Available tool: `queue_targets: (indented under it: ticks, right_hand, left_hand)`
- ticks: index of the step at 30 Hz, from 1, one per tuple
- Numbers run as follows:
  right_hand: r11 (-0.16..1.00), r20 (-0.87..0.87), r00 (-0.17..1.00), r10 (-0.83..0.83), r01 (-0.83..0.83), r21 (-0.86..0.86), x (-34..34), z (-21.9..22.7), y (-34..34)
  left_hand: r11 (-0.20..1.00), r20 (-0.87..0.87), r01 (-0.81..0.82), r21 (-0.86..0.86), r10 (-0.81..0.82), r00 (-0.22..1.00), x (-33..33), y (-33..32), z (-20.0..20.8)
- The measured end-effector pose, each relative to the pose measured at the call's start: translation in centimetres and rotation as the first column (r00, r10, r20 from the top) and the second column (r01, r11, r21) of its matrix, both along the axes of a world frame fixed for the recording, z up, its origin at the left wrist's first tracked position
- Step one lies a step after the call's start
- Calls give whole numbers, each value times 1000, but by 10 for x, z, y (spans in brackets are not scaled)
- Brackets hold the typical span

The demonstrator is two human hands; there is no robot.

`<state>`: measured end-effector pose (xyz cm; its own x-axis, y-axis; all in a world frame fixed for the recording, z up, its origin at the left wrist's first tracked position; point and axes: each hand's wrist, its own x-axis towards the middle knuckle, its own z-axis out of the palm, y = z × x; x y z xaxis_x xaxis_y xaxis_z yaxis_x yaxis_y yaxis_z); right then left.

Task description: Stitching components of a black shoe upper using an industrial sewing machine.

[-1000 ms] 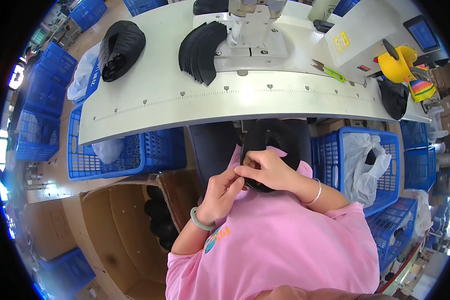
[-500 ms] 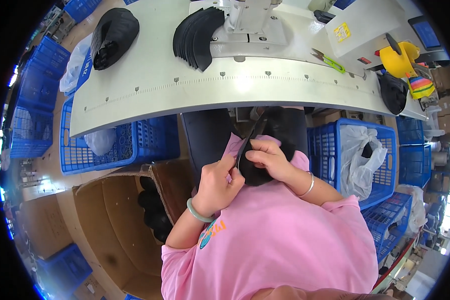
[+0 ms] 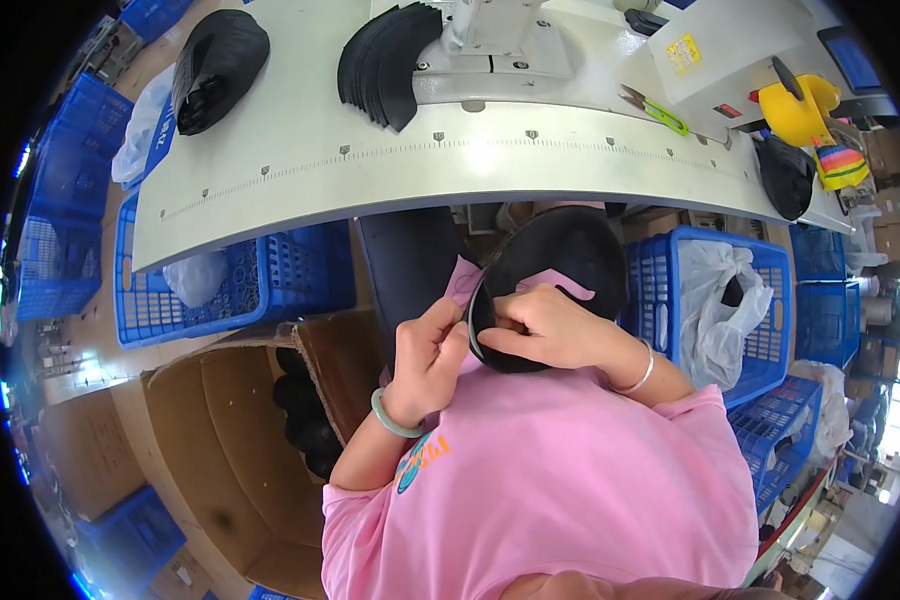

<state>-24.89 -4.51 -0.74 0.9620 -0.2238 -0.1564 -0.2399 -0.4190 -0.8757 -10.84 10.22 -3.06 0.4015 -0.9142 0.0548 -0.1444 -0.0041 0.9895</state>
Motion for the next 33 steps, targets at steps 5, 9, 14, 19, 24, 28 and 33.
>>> queue_targets:
  ticks: [5, 9, 14, 19, 24, 28, 33]
  right_hand:
    - [1000, 115, 993, 30, -30, -3, 3, -17, 2]
    - [862, 71, 993, -92, 44, 504, 4, -28, 10]
    - [593, 21, 974, -224, 119, 796, -6, -21, 13]
    - [295, 35, 934, -356, 77, 952, -10, -21, 12]
    - [174, 190, 887, -420, -127, 976, -15, -33, 9]
    - [190, 183, 897, -402, -113, 975, -14, -35, 1]
    - [729, 253, 941, -223, -11, 684, -17, 2, -14]
  left_hand:
    - [973, 59, 35, 227, -50, 997, -1, 0, 8]
    - [963, 92, 108, 246, -134, 987, 9, 7, 9]
    - [969, -144, 240, 64, -229, 963, 13, 14, 9]
    - [946, -259, 301, -117, -322, 911, 8, 10, 17]
    - [910, -326, 223, -349, -341, 882, -11, -2, 26]
    - [963, -357, 226, -144, -264, 896, -12, -3, 40]
    - [987, -12, 155, 52, -154, 988, -13, -7, 57]
